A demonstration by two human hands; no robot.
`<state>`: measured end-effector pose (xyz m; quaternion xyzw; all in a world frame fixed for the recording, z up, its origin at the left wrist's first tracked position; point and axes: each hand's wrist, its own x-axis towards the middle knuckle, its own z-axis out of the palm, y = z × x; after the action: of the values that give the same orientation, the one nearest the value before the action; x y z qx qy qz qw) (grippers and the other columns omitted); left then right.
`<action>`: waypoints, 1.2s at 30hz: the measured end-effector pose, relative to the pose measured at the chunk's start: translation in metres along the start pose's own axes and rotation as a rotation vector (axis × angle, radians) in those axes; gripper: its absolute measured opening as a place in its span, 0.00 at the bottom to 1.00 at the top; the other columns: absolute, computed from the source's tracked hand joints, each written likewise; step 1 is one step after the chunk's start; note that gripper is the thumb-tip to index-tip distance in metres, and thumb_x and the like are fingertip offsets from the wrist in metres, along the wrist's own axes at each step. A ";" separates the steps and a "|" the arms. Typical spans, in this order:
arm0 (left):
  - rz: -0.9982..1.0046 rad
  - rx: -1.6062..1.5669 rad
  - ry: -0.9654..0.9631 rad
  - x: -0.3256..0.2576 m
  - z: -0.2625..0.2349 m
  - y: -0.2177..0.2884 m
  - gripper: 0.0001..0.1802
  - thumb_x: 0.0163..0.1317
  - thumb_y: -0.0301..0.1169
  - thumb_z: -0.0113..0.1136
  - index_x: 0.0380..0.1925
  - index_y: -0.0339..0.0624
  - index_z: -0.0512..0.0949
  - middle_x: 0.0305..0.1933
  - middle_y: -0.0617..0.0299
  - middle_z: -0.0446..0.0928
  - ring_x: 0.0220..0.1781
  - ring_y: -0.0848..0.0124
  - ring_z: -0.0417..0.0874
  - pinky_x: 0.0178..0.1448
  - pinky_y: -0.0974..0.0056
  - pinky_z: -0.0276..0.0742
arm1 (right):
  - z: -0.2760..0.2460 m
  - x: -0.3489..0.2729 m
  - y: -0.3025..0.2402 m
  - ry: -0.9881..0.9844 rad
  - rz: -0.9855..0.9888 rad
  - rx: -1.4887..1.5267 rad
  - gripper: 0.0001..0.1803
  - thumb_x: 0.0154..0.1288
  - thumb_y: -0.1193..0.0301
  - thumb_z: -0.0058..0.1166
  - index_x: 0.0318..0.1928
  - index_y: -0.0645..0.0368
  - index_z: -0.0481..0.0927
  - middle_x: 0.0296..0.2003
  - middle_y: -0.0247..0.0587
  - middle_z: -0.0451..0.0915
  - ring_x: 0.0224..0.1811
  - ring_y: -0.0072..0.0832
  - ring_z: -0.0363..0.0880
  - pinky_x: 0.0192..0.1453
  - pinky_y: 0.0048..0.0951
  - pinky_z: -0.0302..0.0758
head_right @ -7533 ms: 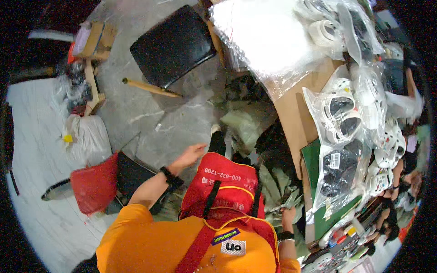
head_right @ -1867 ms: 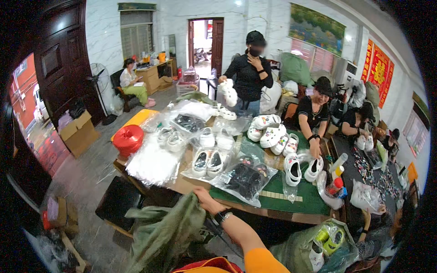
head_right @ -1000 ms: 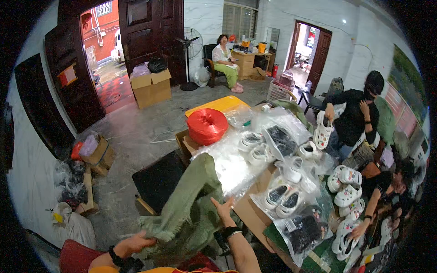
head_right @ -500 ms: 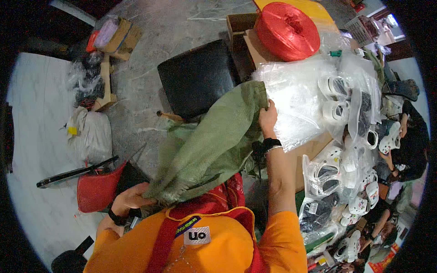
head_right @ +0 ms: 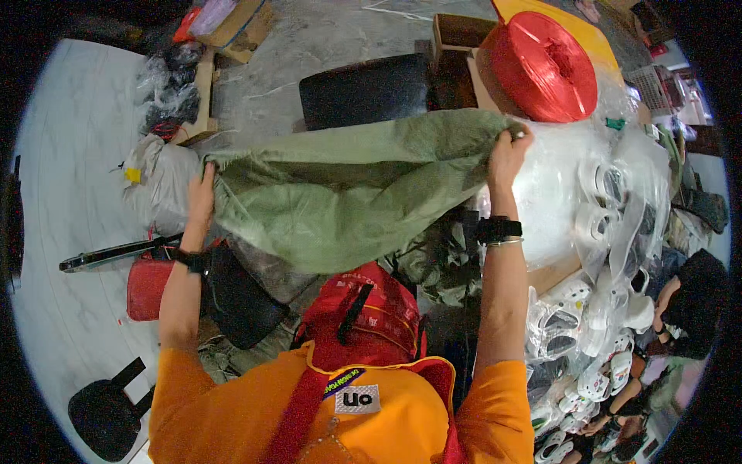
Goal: The recorder picks up shoes, puts them into plastic bags, and then puts the bagged shoes into a large green woven bag.
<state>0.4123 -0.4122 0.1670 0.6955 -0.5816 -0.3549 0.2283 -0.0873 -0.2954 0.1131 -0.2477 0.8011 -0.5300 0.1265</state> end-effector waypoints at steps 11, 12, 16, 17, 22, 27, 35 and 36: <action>-0.106 0.054 0.263 0.122 0.080 -0.062 0.23 0.55 0.40 0.51 0.42 0.30 0.71 0.45 0.47 0.73 0.49 0.56 0.72 0.48 0.57 0.64 | -0.011 0.072 -0.002 0.042 0.104 -0.679 0.23 0.50 0.51 0.47 0.43 0.51 0.72 0.38 0.46 0.76 0.42 0.43 0.73 0.43 0.41 0.68; -0.101 0.048 0.242 0.130 0.091 -0.072 0.23 0.55 0.40 0.51 0.42 0.30 0.71 0.45 0.47 0.73 0.49 0.56 0.72 0.48 0.57 0.64 | -0.010 0.069 0.000 0.059 0.111 -0.693 0.23 0.50 0.51 0.47 0.43 0.51 0.72 0.38 0.46 0.76 0.42 0.43 0.73 0.43 0.41 0.68; -0.117 0.337 0.066 0.157 0.108 -0.117 0.23 0.55 0.44 0.44 0.37 0.32 0.71 0.41 0.38 0.71 0.45 0.45 0.70 0.46 0.52 0.64 | 0.036 0.026 -0.020 0.176 -0.583 -0.906 0.25 0.46 0.61 0.56 0.46 0.51 0.67 0.47 0.47 0.67 0.48 0.44 0.66 0.47 0.44 0.64; -0.147 0.426 -0.030 0.161 0.114 -0.123 0.24 0.55 0.45 0.42 0.38 0.32 0.71 0.42 0.38 0.71 0.46 0.45 0.70 0.47 0.51 0.64 | 0.043 0.012 -0.013 0.100 -0.793 -0.792 0.23 0.46 0.62 0.55 0.44 0.52 0.68 0.45 0.47 0.68 0.47 0.43 0.67 0.47 0.43 0.63; -0.057 0.632 -0.055 0.145 0.135 -0.100 0.20 0.56 0.41 0.45 0.44 0.41 0.69 0.42 0.46 0.73 0.45 0.50 0.73 0.45 0.53 0.67 | 0.062 -0.019 0.041 -0.333 -0.320 -0.909 0.22 0.58 0.60 0.45 0.51 0.55 0.67 0.46 0.44 0.70 0.48 0.41 0.67 0.50 0.38 0.63; -0.064 0.742 -0.289 0.144 0.109 -0.119 0.20 0.52 0.34 0.52 0.47 0.45 0.69 0.46 0.50 0.72 0.46 0.55 0.73 0.45 0.55 0.68 | 0.076 0.010 0.075 -0.295 0.521 -0.001 0.24 0.58 0.58 0.43 0.51 0.61 0.68 0.44 0.48 0.72 0.45 0.38 0.70 0.50 0.31 0.65; 0.523 0.283 -0.155 0.030 0.099 -0.038 0.25 0.52 0.31 0.54 0.51 0.35 0.65 0.48 0.50 0.69 0.51 0.55 0.66 0.58 0.56 0.57 | 0.089 -0.013 0.086 -0.029 0.883 0.814 0.28 0.58 0.52 0.46 0.51 0.61 0.68 0.45 0.41 0.72 0.45 0.32 0.69 0.50 0.31 0.66; 0.439 0.351 -0.246 0.019 0.105 -0.036 0.28 0.52 0.30 0.55 0.54 0.38 0.61 0.50 0.49 0.67 0.51 0.56 0.66 0.57 0.56 0.57 | 0.090 -0.008 0.082 -0.075 0.866 0.906 0.29 0.58 0.50 0.45 0.51 0.61 0.68 0.45 0.41 0.72 0.46 0.33 0.69 0.51 0.31 0.66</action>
<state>0.3572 -0.4124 0.0691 0.5336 -0.7938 -0.2727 0.1036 -0.0599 -0.3360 0.0009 0.1589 0.5198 -0.7084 0.4502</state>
